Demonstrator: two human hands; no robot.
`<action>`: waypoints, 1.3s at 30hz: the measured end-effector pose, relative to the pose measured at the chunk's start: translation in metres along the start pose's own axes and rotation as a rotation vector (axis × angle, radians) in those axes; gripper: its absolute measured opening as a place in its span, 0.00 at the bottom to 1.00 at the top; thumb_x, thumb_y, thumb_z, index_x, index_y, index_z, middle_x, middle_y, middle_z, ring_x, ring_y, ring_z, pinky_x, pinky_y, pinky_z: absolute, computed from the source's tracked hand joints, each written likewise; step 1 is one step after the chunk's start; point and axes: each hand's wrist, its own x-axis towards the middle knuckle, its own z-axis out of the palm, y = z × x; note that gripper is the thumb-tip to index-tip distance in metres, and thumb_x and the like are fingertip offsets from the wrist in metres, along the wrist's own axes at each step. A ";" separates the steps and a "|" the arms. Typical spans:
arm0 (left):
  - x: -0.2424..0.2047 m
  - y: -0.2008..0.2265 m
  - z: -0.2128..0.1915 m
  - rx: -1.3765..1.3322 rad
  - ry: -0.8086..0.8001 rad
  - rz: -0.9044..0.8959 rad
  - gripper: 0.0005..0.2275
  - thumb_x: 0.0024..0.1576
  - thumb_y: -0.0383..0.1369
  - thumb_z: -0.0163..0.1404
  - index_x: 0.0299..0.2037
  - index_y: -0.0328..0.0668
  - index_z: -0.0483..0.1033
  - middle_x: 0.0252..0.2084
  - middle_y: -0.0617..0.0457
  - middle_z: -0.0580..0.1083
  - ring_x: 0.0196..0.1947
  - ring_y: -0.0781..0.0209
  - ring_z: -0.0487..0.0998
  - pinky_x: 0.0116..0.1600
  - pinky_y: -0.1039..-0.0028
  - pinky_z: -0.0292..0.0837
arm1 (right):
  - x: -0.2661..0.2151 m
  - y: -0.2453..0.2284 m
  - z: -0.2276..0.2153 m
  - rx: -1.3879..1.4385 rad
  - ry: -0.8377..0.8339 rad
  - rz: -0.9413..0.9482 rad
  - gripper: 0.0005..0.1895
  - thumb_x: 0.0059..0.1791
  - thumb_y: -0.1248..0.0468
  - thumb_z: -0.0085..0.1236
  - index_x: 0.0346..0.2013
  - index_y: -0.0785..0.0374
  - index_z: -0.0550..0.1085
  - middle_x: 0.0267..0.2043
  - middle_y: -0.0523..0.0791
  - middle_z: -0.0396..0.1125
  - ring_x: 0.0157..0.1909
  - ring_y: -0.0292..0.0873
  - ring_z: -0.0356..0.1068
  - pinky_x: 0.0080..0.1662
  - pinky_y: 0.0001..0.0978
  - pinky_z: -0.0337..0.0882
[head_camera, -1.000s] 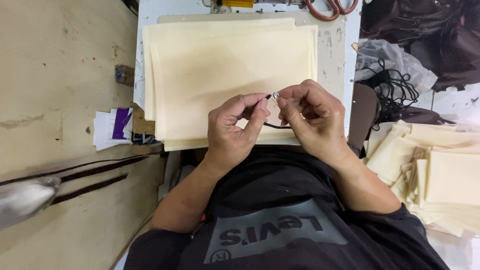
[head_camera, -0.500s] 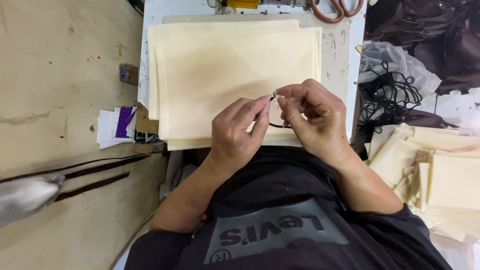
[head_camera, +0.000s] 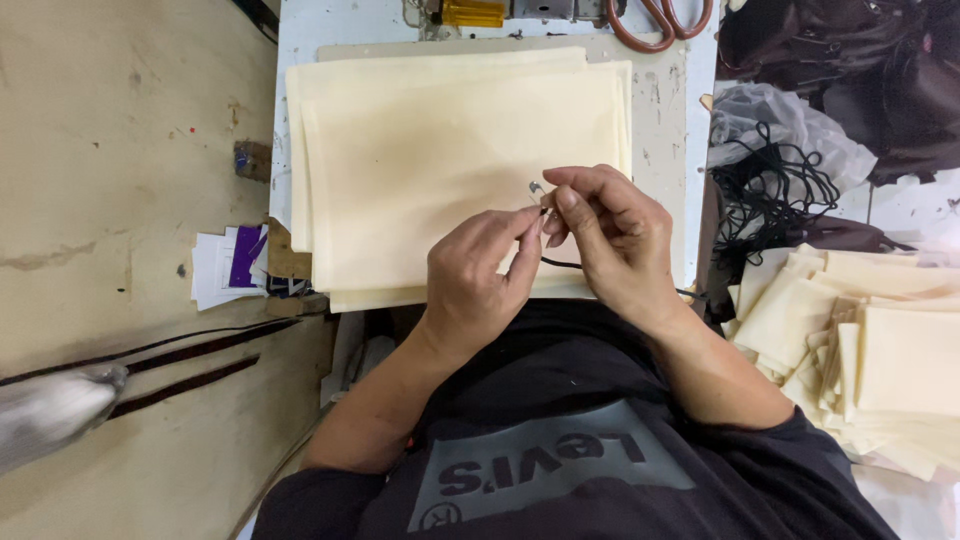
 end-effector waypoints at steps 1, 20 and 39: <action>0.000 0.001 0.000 0.003 0.003 0.001 0.03 0.57 0.19 0.56 0.40 0.30 0.79 0.29 0.45 0.76 0.27 0.50 0.80 0.32 0.67 0.80 | -0.001 0.000 -0.001 0.002 -0.003 -0.003 0.09 0.57 0.78 0.47 0.47 0.84 0.73 0.34 0.57 0.67 0.32 0.46 0.75 0.34 0.38 0.81; -0.006 -0.012 -0.018 -0.429 -0.074 -0.620 0.03 0.60 0.27 0.58 0.41 0.38 0.82 0.27 0.51 0.78 0.31 0.69 0.79 0.41 0.76 0.76 | 0.002 -0.017 0.001 -0.252 -0.161 -0.051 0.05 0.52 0.77 0.58 0.39 0.68 0.79 0.37 0.49 0.72 0.30 0.39 0.67 0.35 0.26 0.66; -0.013 -0.022 -0.031 -0.656 -0.044 -0.695 0.07 0.64 0.29 0.52 0.44 0.32 0.81 0.33 0.45 0.81 0.39 0.65 0.81 0.48 0.70 0.82 | 0.007 -0.009 0.010 -0.638 -0.284 -0.356 0.04 0.53 0.74 0.62 0.41 0.69 0.81 0.34 0.50 0.73 0.25 0.49 0.71 0.26 0.36 0.71</action>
